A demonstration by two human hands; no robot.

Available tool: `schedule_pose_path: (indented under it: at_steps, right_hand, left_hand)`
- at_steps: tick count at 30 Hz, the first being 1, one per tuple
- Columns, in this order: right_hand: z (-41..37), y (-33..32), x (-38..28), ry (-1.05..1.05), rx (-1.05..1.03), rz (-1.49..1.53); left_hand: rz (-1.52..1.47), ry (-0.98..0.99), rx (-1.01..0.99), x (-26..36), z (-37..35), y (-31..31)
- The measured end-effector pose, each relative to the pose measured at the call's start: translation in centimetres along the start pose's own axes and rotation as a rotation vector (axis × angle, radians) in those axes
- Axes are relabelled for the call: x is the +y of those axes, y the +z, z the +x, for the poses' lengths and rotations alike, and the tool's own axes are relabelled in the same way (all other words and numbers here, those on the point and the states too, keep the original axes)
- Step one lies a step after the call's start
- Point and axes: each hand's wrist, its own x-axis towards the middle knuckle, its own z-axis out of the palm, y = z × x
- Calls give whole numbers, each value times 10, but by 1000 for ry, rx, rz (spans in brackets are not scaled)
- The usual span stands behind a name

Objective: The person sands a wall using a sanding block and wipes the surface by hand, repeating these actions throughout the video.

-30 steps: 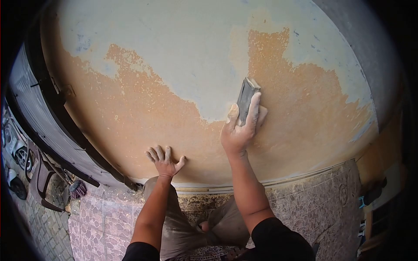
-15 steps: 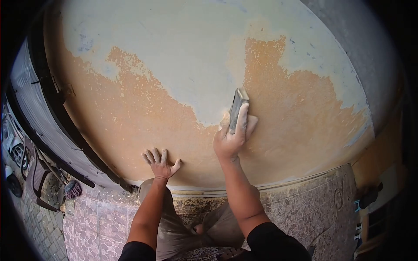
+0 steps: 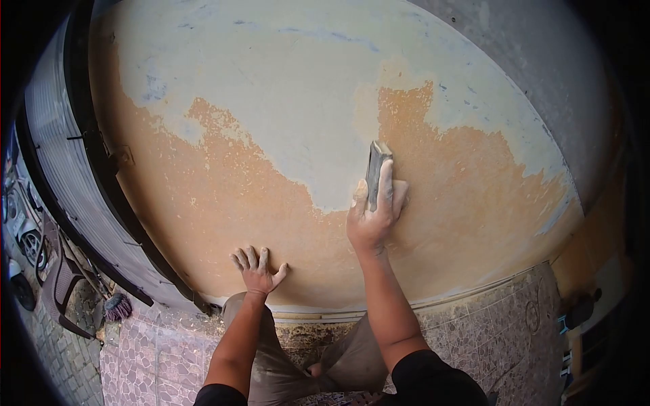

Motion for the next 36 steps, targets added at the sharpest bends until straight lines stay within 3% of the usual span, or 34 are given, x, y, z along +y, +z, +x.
schedule_pose_path:
  at_steps: [2, 5, 10, 13, 17, 19, 20, 22, 24, 27, 28, 32, 36]
  right_hand:
    - [-81, -4, 13, -38, -35, -84]
    - [-99, -12, 11, -6, -78, -12]
    - [60, -6, -12, 48, -20, 59]
    - [52, -2, -13, 46, -32, 24]
    - [-111, 3, 5, -58, -57, -73]
    - [-127, -4, -4, -99, -125, -116]
    - [-127, -3, 0, -5, -111, 1]
    - [-68, -1, -13, 132, -61, 116]
    - [9, 5, -19, 102, 88, 72]
    - [25, 5, -26, 82, 32, 36]
    - [-3, 7, -19, 120, -13, 43]
    - [-155, 6, 9, -153, -98, -68]
    - [-92, 1, -7, -111, -165, -8]
  left_hand:
    - [13, 19, -8, -5, -2, -3]
    - [2, 4, 5, 2, -1, 4]
    - [-38, -70, 30, 9, -1, 5]
    - [-24, -65, 31, 9, 0, 3]
    - [-13, -34, -3, 2, -4, 2]
    - [-15, -32, -18, 5, -1, -2]
    - [2, 1, 1, 5, 2, -3]
    - [17, 30, -10, 7, 2, -4]
    - [14, -2, -9, 6, 1, -2]
    - [20, 7, -8, 5, 1, -2]
    - [25, 4, 3, 3, 2, 0]
    - [-17, -20, 12, 4, -3, 3]
    - [-27, -26, 34, 7, 0, 3]
